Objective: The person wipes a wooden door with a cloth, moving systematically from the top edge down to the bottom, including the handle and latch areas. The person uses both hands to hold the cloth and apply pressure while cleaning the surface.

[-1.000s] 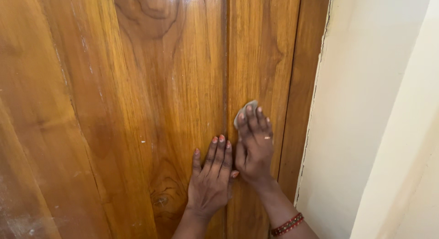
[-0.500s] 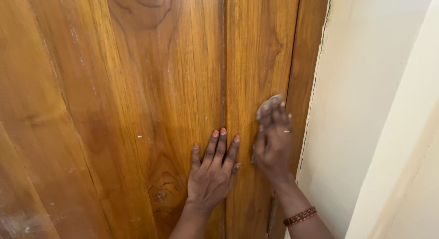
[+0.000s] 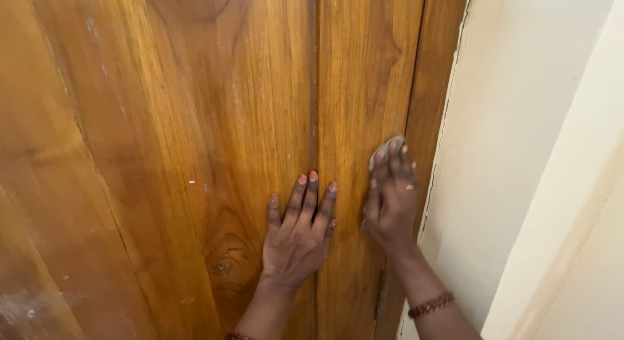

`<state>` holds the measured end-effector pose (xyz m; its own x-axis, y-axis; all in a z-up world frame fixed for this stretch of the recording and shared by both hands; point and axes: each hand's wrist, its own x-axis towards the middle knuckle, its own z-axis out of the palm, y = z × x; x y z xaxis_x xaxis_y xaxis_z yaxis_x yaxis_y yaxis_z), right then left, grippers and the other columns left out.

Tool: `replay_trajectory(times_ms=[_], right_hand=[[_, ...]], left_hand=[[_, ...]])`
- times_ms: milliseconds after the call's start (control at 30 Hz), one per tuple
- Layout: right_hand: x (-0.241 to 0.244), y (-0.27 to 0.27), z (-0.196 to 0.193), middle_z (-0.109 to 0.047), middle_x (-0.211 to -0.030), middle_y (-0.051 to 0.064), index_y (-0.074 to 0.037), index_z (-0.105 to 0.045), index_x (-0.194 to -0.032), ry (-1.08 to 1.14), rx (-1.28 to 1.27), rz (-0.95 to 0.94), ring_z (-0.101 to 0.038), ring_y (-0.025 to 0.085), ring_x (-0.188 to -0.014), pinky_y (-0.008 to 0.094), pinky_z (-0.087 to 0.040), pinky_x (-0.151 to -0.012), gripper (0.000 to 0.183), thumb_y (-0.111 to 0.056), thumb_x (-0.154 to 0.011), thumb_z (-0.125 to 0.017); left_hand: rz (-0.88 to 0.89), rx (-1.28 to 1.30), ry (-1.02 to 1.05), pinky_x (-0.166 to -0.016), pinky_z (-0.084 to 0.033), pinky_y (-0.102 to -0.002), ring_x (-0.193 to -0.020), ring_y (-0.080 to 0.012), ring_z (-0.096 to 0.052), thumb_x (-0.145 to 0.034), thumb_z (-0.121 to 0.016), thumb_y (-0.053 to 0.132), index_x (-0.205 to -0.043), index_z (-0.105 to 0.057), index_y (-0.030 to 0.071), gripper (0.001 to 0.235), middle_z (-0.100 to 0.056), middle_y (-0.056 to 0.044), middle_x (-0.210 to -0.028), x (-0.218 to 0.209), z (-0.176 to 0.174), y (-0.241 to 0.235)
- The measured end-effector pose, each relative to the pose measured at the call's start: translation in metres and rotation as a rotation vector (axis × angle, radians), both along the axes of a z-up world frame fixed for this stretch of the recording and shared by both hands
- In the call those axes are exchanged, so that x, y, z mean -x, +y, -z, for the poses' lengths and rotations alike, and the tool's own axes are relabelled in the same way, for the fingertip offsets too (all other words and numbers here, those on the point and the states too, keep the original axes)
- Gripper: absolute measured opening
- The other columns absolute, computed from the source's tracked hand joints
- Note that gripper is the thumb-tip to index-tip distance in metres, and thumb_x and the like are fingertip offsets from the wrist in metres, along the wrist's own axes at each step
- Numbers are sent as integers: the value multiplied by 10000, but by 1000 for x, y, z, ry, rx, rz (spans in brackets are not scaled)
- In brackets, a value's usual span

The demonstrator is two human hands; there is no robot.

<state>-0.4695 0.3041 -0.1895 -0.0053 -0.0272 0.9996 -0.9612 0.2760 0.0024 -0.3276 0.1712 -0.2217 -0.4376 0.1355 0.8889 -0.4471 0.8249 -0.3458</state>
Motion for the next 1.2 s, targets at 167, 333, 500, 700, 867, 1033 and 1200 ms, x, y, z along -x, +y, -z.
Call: replay_trajectory(times_ms=[167, 333, 500, 700, 867, 1033, 1200], right_hand=[[21, 3, -13, -303, -1713, 161, -104, -374, -1620, -64, 124, -117, -267, 341, -1625, 477, -236, -1338, 515, -44, -1113, -446], [21, 1, 21, -337, -1690, 200, -62, -376, -1608, -245, 235, -99, -264, 385, -1610, 491, -207, -1332, 489, -82, -1122, -425], [-8, 4, 80, -239, -1705, 250, -44, -285, -1629, -308, 219, -72, -197, 421, -1605, 494, -145, -1319, 528, -134, -1119, -389], [-37, -15, 115, -168, -1713, 230, -67, -139, -1651, -521, 216, -113, -108, 413, -1603, 534, -104, -1295, 653, -268, -1097, -418], [-36, -12, 132, -143, -1717, 233, -100, -176, -1646, -337, -3, -19, -109, 413, -1605, 557, -99, -1293, 615, -337, -1117, -382], [-13, 5, 138, -212, -1717, 217, -76, -245, -1644, -537, 79, -101, -167, 400, -1625, 518, -152, -1324, 568, -255, -1116, -354], [-27, -7, 147, -120, -1718, 279, -58, -276, -1595, -477, 52, -127, -121, 439, -1605, 507, -178, -1285, 545, -186, -1088, -428]], left_hand=[[22, -2, 16, -1251, 40, -554, -1588, -218, -145, -1090, -423, 423, -1651, -249, 212, 624, -318, -105, -1686, -1, 0, 1], [11, 13, 46, -1259, 45, -542, -1592, -210, -137, -1106, -425, 410, -1655, -259, 215, 606, -331, -101, -1696, -1, 1, 2], [-4, -27, 30, -1254, 48, -545, -1597, -208, -124, -1104, -412, 382, -1651, -264, 174, 603, -305, -105, -1693, 0, 10, 5], [-40, -92, -16, -1245, 57, -546, -1587, -190, -131, -1094, -353, 413, -1636, -268, 90, 637, -285, -87, -1705, 2, 30, 7], [-100, -50, -12, -1244, 70, -543, -1591, -189, -132, -1106, -338, 432, -1637, -278, 86, 637, -279, -81, -1708, 2, 46, 3], [-116, -59, -27, -1248, 68, -547, -1587, -195, -140, -1099, -340, 432, -1629, -297, 90, 632, -284, -75, -1703, 3, 62, 3], [-104, -56, -29, -1247, 71, -560, -1588, -211, -147, -1103, -348, 434, -1625, -318, 75, 633, -281, -92, -1705, 4, 70, 1]])
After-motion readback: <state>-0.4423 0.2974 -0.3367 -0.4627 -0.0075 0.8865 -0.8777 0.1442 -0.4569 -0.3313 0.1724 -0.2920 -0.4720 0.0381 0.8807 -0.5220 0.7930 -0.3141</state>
